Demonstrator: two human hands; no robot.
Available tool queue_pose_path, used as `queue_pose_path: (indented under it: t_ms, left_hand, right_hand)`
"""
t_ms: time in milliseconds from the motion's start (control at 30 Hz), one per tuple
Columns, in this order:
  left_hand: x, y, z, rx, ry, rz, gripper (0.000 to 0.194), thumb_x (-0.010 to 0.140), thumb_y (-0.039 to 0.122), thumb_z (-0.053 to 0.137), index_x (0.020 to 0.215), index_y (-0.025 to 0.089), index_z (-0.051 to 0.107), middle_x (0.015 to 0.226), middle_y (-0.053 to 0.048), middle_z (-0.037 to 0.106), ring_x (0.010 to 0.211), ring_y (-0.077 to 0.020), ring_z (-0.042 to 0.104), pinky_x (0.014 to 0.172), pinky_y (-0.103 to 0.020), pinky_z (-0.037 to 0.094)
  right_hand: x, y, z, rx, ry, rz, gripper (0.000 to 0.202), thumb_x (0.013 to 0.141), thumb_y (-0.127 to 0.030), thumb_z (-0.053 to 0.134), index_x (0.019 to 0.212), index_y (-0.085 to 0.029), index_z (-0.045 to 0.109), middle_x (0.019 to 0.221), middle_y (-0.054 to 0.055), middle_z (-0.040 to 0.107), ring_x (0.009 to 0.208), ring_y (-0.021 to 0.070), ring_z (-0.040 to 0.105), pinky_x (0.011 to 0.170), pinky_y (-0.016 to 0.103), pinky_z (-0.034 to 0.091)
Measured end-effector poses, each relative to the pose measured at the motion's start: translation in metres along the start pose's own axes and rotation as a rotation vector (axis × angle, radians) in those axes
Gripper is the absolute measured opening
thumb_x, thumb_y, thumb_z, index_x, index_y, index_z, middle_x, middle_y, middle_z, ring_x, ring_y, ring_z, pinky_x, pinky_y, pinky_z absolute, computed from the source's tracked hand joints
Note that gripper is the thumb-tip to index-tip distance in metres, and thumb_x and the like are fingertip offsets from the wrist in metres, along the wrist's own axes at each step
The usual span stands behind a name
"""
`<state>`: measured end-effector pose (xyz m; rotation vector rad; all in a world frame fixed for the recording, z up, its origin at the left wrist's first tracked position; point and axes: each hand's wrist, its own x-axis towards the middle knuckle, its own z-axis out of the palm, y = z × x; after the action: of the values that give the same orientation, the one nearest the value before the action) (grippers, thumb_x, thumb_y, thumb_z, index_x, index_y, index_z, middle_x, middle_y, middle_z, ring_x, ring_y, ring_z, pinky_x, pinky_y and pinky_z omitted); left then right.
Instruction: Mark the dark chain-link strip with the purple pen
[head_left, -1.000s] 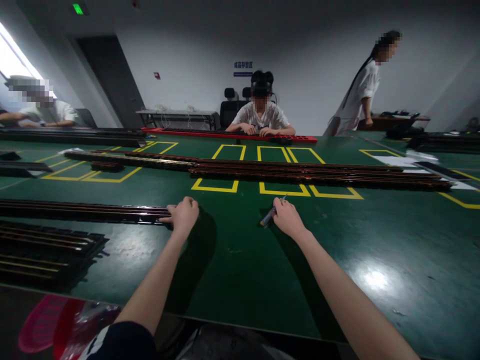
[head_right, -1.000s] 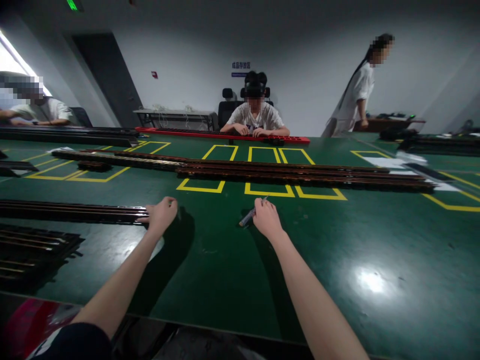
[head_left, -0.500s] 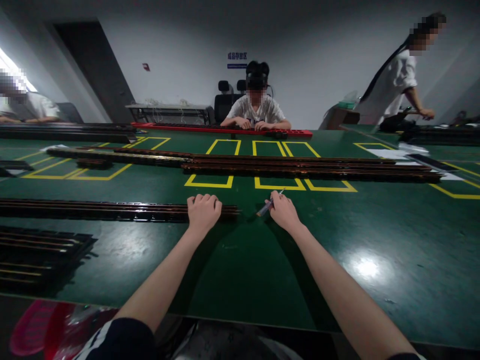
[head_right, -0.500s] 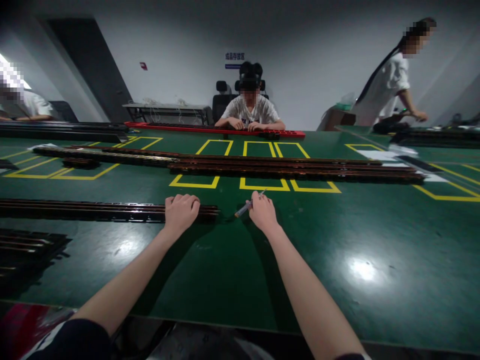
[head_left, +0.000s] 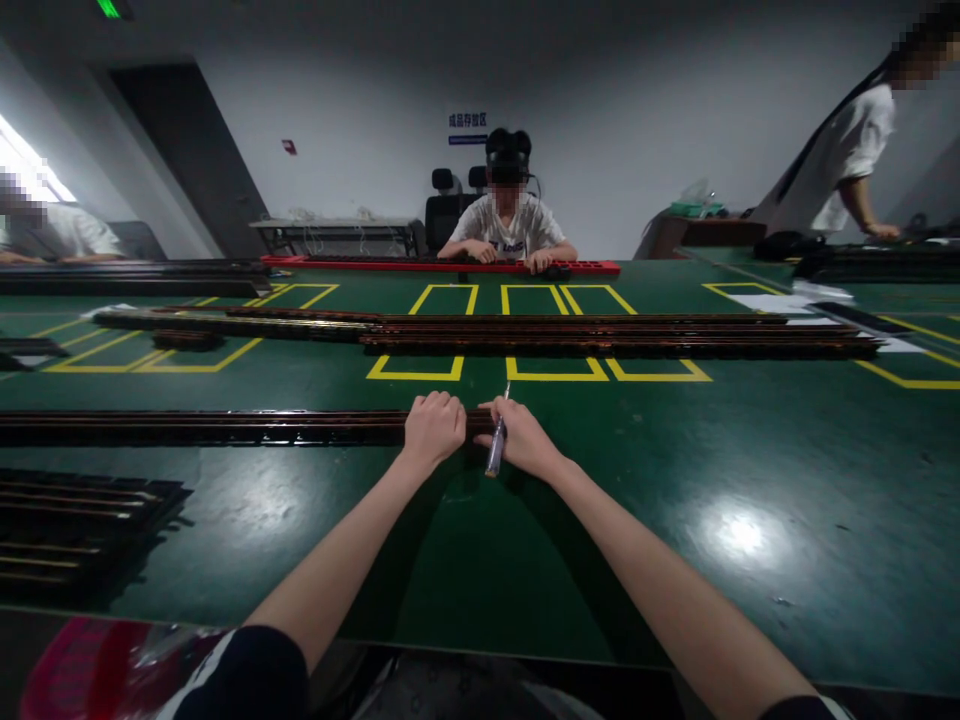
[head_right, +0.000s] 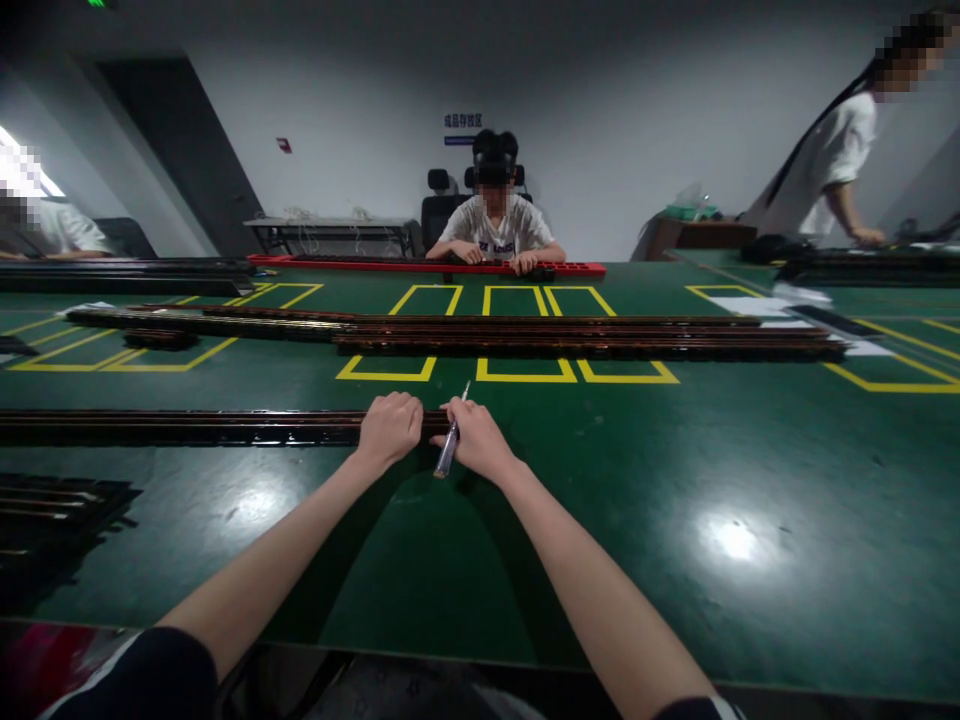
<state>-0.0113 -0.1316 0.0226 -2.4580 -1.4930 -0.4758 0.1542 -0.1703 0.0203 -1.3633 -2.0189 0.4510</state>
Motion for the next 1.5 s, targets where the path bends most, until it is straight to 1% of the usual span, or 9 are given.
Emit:
queue_pose_path:
  t_ms: [100,200,433,667,767,900,1033,1300,1500]
  left_hand:
    - [0.002,0.002,0.002,-0.037,0.021,0.04,0.045,0.094,0.024,0.026,0.076,0.013,0.066,0.083,-0.015,0.069,0.078,-0.0237,0.062,0.073,-0.037,0.041]
    - [0.003,0.0,0.005,-0.067,0.046,0.042,0.047,0.094,0.023,0.024,0.071,0.014,0.064,0.075,-0.013,0.068,0.069,-0.0216,0.061,0.069,-0.035,0.04]
    - [0.003,-0.004,0.01,-0.068,0.143,0.054,0.046,0.094,0.021,0.026,0.063,0.016,0.059,0.062,-0.01,0.064,0.06,-0.0193,0.058,0.065,-0.033,0.038]
    - [0.002,-0.005,0.005,-0.059,0.146,0.015,0.039,0.094,0.021,0.03,0.084,0.012,0.066,0.08,-0.012,0.07,0.072,-0.0205,0.063,0.068,-0.033,0.04]
    - [-0.002,-0.023,-0.003,-0.013,0.138,-0.054,0.043,0.093,0.023,0.029,0.078,0.013,0.068,0.084,-0.012,0.071,0.077,-0.0223,0.065,0.074,-0.035,0.041]
    - [-0.013,-0.076,-0.012,0.02,0.026,-0.282,0.046,0.088,0.026,0.03,0.068,0.013,0.069,0.078,-0.012,0.073,0.067,-0.0215,0.065,0.075,-0.037,0.042]
    - [-0.023,-0.116,-0.015,0.078,0.009,-0.417,0.046,0.083,0.027,0.03,0.076,0.016,0.074,0.087,-0.012,0.074,0.079,-0.0263,0.067,0.07,-0.036,0.043]
    - [-0.02,-0.111,-0.014,0.119,-0.044,-0.566,0.051,0.082,0.028,0.029,0.088,0.014,0.077,0.086,-0.017,0.073,0.081,-0.0321,0.066,0.06,-0.035,0.041]
    - [-0.019,-0.117,-0.015,0.12,0.021,-0.597,0.051,0.085,0.029,0.029,0.09,0.013,0.077,0.085,-0.018,0.072,0.079,-0.0319,0.064,0.061,-0.036,0.04]
  right_hand:
    - [0.001,0.002,0.001,-0.058,0.062,-0.024,0.033,0.076,-0.016,0.066,0.078,-0.024,0.034,0.113,0.01,0.067,0.104,0.0237,0.063,0.095,0.044,0.044]
    - [0.003,0.002,0.003,-0.092,0.049,-0.041,0.03,0.078,-0.017,0.065,0.081,-0.023,0.036,0.112,0.009,0.067,0.101,0.0228,0.063,0.094,0.041,0.042]
    - [0.012,-0.007,0.011,-0.355,0.051,-0.097,0.013,0.08,-0.02,0.057,0.086,-0.02,0.046,0.097,0.01,0.068,0.087,0.0235,0.06,0.075,0.034,0.037]
    - [0.016,-0.009,0.017,-0.491,0.091,-0.119,0.015,0.075,-0.024,0.056,0.087,-0.017,0.05,0.086,0.008,0.066,0.078,0.0215,0.057,0.079,0.034,0.03]
    - [0.016,-0.012,0.02,-0.493,0.098,-0.148,0.011,0.079,-0.021,0.051,0.088,-0.016,0.051,0.083,0.007,0.066,0.075,0.0194,0.057,0.084,0.034,0.029]
    - [0.015,-0.016,0.023,-0.534,0.084,-0.195,0.009,0.081,-0.015,0.047,0.089,-0.015,0.052,0.079,0.005,0.065,0.072,0.0177,0.056,0.085,0.033,0.029]
    - [0.015,-0.018,0.023,-0.557,0.064,-0.211,0.01,0.082,-0.014,0.046,0.09,-0.014,0.053,0.08,0.006,0.064,0.072,0.0172,0.053,0.08,0.032,0.032]
    - [0.014,-0.022,0.021,-0.601,-0.029,-0.162,0.016,0.079,-0.01,0.052,0.095,-0.014,0.052,0.089,0.009,0.061,0.078,0.0191,0.051,0.069,0.029,0.033]
    - [0.015,-0.022,0.023,-0.618,-0.007,-0.163,0.014,0.08,-0.01,0.05,0.093,-0.015,0.053,0.086,0.009,0.062,0.079,0.0206,0.049,0.069,0.03,0.033]
